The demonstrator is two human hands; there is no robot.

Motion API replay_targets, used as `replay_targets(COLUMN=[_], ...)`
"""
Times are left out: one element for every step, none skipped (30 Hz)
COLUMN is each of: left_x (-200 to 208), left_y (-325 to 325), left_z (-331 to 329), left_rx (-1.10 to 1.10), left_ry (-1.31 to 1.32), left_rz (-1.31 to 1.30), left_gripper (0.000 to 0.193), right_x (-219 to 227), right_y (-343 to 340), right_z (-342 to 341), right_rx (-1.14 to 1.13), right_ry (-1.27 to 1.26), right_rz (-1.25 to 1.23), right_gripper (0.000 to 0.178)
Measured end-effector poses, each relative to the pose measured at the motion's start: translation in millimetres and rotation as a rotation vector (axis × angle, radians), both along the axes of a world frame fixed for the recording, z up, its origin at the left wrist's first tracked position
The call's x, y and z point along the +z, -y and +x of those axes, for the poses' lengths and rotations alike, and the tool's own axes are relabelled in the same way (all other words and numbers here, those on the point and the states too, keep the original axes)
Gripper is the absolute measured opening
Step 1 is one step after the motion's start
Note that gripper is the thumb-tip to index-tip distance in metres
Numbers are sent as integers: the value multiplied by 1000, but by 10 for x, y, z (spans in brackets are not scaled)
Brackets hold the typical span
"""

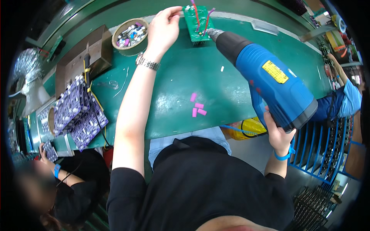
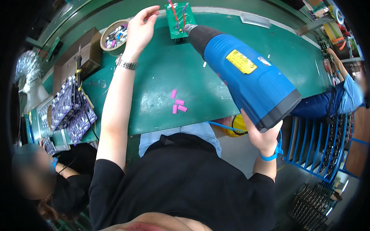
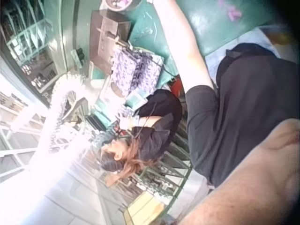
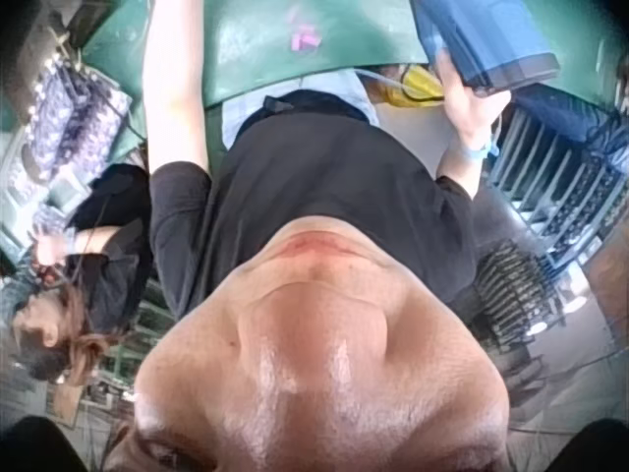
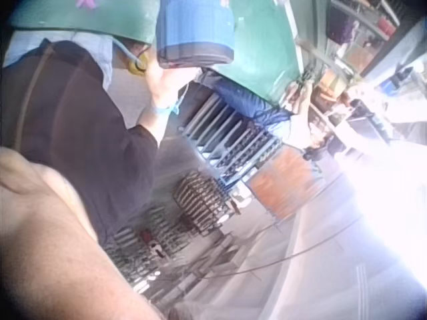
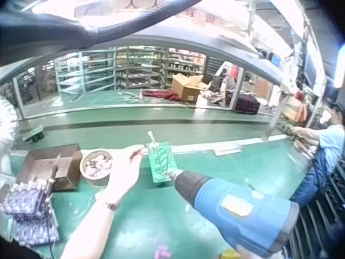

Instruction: Assemble electronic components onto PCBs and use a heat gun to apply heat-shrink tubing.

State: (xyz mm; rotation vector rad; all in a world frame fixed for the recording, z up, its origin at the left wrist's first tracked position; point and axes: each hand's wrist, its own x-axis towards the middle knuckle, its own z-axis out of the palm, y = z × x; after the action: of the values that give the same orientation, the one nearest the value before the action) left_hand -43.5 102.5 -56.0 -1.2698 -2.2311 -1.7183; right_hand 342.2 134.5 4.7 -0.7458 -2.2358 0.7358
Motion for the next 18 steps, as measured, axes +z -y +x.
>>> replay_targets(left_x=[19, 44, 60, 67, 79, 95, 100, 109, 113, 121, 117, 109, 109, 125, 130, 136, 145, 157], left_y=[26, 42, 41, 86, 73, 73, 72, 67, 82, 87, 86, 91, 110, 139, 154, 173, 167, 141], left_z=[5, 5, -6, -6, 18, 34, 52, 72, 83, 90, 90, 79, 62, 46, 40, 30, 16, 1], left_rx=[1, 3, -10, -10, -11, -6, -16, -26, -28, -29, -31, -28, -20, -10, -7, -5, -2, -3], left_ry=[18, 35, 61, 52, 63, 70, 65, 63, 68, 74, 72, 81, 90, 85, 85, 85, 82, 93], left_rz=[-1, -3, 7, 3, -6, -19, -13, -4, -2, 4, 10, 32, 50, 50, 58, 62, 57, 69], left_gripper=[25, 26, 26, 26, 26, 26, 26, 26, 26, 26, 26, 25, 24, 24, 24, 24, 24, 24], right_x=[5, 19, 72, 81, 79, 47, -9, -88, -207, -337, -501, -673, -810, -898, -957, -964, -1072, -1050], right_y=[-15, -144, -247, -357, -538, -787, -1064, -1367, -1697, -2012, -2278, -2483, -2596, -2609, -2600, -2490, -2565, -2626], right_z=[-48, -11, -84, -199, -255, -292, -334, -357, -375, -386, -407, -433, -464, -552, -527, -541, -520, -503], right_rx=[-56, -60, -115, -161, -166, -162, -162, -162, -105, -43, -35, -24, -29, -87, -136, -187, -298, -300], right_ry=[-131, -65, -170, -281, -376, -474, -556, -636, -716, -794, -850, -905, -934, -941, -864, -786, -580, -582], right_rz=[-140, -114, -210, -317, -366, -417, -533, -647, -786, -922, -989, -1060, -1113, -1124, -1124, -1124, -984, -988], right_gripper=[38, 41, 37, 33, 30, 28, 28, 28, 28, 28, 28, 28, 29, 32, 34, 37, 45, 45])
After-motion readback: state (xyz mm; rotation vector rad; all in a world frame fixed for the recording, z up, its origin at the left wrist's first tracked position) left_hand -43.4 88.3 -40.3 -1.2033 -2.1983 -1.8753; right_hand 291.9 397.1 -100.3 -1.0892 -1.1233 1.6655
